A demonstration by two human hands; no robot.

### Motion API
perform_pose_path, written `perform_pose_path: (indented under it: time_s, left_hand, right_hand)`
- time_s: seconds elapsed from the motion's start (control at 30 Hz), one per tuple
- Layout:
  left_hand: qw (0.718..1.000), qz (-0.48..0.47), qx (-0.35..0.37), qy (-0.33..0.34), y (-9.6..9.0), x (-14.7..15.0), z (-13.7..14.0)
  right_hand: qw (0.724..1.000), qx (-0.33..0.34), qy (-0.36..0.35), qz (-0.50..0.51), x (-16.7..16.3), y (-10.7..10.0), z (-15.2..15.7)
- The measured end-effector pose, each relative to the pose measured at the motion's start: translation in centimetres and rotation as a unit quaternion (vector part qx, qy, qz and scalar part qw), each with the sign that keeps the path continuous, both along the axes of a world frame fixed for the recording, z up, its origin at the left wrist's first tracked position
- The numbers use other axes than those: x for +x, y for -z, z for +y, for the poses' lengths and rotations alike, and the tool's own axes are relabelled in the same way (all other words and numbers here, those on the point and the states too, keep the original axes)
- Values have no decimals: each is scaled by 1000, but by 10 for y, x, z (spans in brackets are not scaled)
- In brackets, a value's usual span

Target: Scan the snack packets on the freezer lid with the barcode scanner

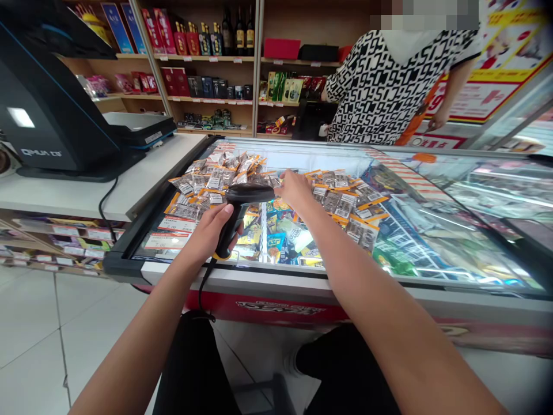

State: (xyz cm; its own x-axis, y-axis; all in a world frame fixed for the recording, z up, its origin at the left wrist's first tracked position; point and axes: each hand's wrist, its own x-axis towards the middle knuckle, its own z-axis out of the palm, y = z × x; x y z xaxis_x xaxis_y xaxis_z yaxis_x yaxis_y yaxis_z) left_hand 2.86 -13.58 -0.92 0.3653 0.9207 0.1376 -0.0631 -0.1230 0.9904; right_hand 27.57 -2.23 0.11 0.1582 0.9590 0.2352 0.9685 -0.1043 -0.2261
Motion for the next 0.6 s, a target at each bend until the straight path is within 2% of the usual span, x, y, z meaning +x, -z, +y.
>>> perform_pose_path:
  time_s: [0.1, 0.2, 0.37, 0.47, 0.6]
  left_hand:
    - [1000, 14, 3, -2, -4, 1, -3]
    - [1000, 16, 7, -11, -6, 1, -4]
    - [1000, 11, 6, -15, -5, 1, -4]
    - [1000, 6, 6, -18, -3, 0, -3]
    - [1000, 2, 10, -17, -3, 0, -3]
  right_hand:
    - [999, -7, 13, 50, -2, -4, -1]
    - [987, 9, -14, 157, 2, -11, -6]
    - [929, 66, -34, 361, 11, -23, -20]
    - [897, 73, -20, 435, 10, -28, -26]
    - [849, 67, -49, 522, 4, -30, -29]
